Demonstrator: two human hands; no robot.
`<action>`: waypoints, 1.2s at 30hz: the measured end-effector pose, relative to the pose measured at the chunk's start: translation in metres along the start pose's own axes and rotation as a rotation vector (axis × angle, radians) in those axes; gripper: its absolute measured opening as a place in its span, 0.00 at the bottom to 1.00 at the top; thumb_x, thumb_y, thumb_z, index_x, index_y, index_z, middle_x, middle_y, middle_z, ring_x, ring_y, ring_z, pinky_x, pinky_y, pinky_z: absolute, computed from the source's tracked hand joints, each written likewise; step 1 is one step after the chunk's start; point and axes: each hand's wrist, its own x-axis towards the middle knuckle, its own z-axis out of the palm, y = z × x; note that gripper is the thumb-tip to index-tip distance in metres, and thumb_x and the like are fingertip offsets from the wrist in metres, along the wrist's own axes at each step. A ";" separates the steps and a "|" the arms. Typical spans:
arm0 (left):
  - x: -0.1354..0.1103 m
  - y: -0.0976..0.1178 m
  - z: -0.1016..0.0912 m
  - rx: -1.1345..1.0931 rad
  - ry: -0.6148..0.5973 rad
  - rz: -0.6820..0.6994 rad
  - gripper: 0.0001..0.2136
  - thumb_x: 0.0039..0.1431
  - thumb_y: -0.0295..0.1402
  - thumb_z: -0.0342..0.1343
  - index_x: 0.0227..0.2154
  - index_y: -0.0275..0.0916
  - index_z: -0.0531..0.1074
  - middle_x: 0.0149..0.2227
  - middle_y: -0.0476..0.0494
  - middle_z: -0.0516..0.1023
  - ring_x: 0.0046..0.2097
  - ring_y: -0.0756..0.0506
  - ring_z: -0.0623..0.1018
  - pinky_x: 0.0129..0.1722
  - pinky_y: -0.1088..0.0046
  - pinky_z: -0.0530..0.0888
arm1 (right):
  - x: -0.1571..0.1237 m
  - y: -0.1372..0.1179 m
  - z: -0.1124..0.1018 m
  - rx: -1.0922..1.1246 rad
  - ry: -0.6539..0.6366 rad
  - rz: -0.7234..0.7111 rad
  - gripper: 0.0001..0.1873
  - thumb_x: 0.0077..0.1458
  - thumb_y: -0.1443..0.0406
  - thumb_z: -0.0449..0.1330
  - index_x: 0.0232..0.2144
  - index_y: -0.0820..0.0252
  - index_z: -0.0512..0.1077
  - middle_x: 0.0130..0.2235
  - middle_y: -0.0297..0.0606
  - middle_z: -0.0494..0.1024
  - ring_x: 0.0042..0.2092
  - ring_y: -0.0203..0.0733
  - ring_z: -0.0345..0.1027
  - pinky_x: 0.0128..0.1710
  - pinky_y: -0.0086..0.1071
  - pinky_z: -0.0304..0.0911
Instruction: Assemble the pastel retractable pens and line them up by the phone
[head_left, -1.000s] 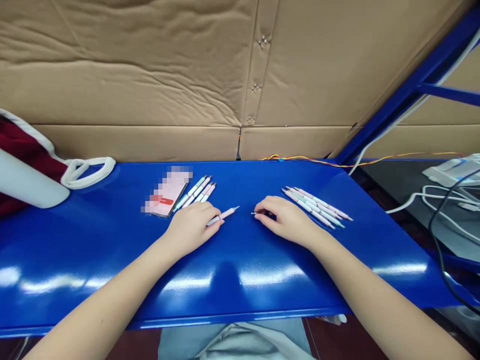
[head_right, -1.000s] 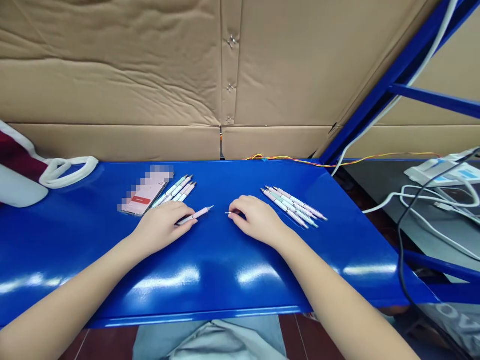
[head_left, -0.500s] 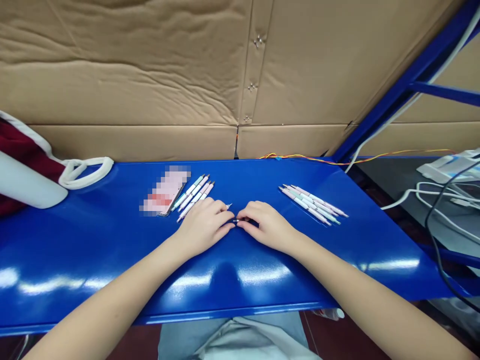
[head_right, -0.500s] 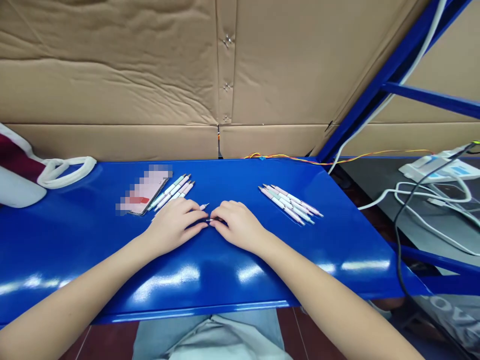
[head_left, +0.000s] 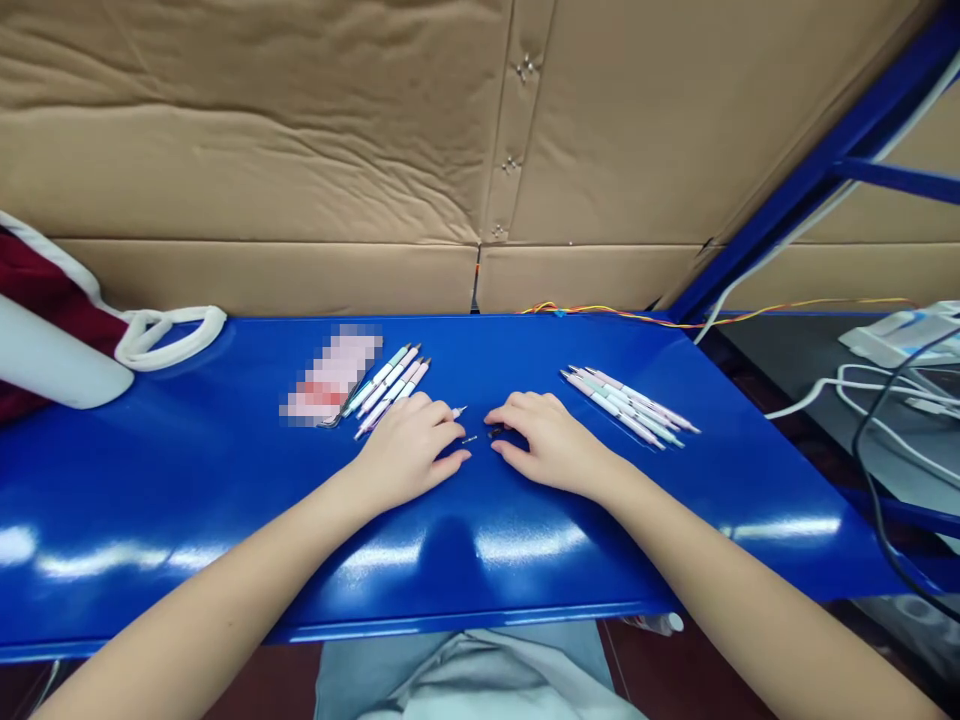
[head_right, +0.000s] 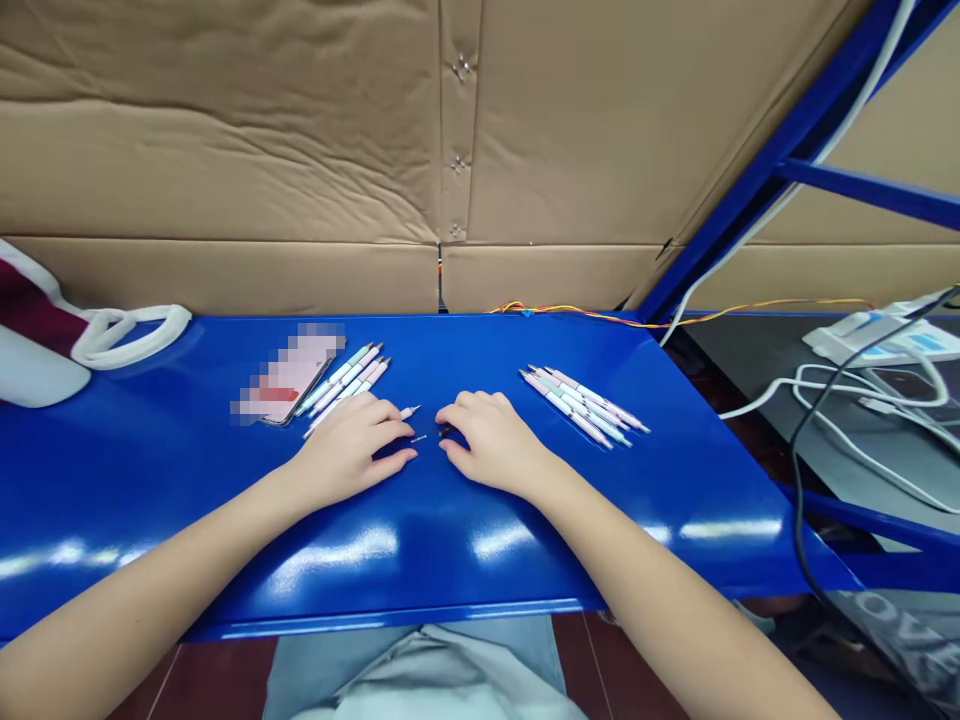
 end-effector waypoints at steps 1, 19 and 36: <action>-0.001 -0.001 -0.003 0.004 0.009 0.001 0.14 0.60 0.42 0.51 0.39 0.39 0.75 0.37 0.42 0.74 0.39 0.43 0.69 0.40 0.65 0.67 | 0.000 -0.001 0.000 0.003 0.009 -0.008 0.15 0.55 0.66 0.58 0.47 0.58 0.70 0.39 0.41 0.72 0.42 0.45 0.64 0.41 0.36 0.54; -0.014 -0.018 -0.023 0.036 -0.080 -0.128 0.08 0.59 0.37 0.52 0.33 0.41 0.75 0.31 0.47 0.78 0.35 0.44 0.76 0.37 0.66 0.67 | 0.006 -0.007 0.008 -0.035 0.176 -0.060 0.09 0.60 0.67 0.51 0.33 0.61 0.71 0.33 0.40 0.74 0.37 0.42 0.63 0.41 0.35 0.51; -0.016 -0.018 -0.027 0.016 -0.086 -0.108 0.09 0.61 0.37 0.51 0.35 0.41 0.75 0.31 0.48 0.78 0.35 0.45 0.77 0.37 0.69 0.67 | 0.005 0.001 0.006 -0.032 0.216 -0.035 0.08 0.60 0.68 0.51 0.33 0.60 0.71 0.33 0.39 0.76 0.37 0.42 0.65 0.42 0.36 0.52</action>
